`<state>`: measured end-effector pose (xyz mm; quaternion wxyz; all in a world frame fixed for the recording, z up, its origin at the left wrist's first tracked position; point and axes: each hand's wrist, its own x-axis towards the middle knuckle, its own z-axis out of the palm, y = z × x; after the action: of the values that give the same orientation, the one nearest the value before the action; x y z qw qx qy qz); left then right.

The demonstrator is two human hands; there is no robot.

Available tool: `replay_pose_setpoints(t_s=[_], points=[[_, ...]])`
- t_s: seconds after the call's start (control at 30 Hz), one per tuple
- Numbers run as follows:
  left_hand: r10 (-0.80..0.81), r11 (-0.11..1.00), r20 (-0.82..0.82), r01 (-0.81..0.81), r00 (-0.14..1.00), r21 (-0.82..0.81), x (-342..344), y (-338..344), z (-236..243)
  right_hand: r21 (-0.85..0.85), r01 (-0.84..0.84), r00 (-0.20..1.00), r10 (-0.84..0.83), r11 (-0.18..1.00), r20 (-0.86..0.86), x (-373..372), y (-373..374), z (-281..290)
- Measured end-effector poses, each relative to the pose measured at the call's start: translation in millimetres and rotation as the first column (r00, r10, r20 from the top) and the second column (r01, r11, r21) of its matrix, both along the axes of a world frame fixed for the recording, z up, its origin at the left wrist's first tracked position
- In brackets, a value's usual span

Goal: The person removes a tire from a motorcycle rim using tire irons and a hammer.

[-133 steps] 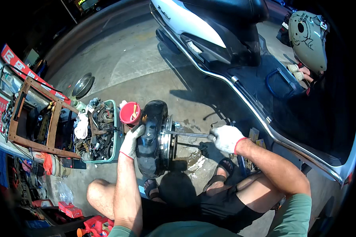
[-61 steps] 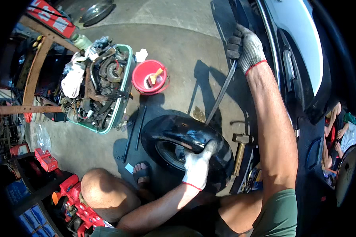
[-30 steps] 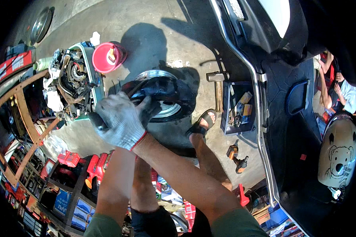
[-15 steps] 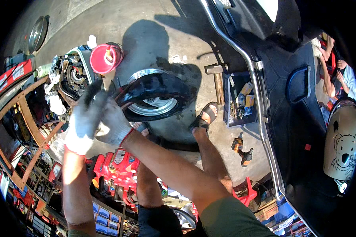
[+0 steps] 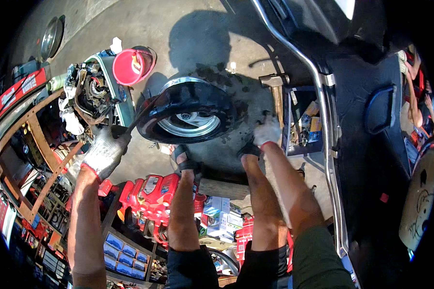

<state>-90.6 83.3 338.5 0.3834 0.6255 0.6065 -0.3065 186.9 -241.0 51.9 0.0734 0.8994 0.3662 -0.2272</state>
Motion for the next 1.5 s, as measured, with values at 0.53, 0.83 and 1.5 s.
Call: replay_pose_setpoints(t_s=[0.53,0.83,1.5], points=[[0.207,0.978,-0.109,-0.21,0.972,-0.011,19.2,-21.1,-2.4,-0.209,0.157,0.976,-0.185,0.965,-0.118,64.5,-0.3,-83.3],[0.117,0.988,-0.148,-0.1,0.982,0.114,5.0,-63.3,3.1,-0.251,0.172,0.943,-0.233,0.953,-0.239,66.6,44.4,-24.7],[0.278,0.953,0.001,-0.276,0.961,0.129,-12.1,-125.2,2.7,-0.587,0.699,-0.236,-0.643,0.409,-0.729,-6.5,32.7,203.7]])
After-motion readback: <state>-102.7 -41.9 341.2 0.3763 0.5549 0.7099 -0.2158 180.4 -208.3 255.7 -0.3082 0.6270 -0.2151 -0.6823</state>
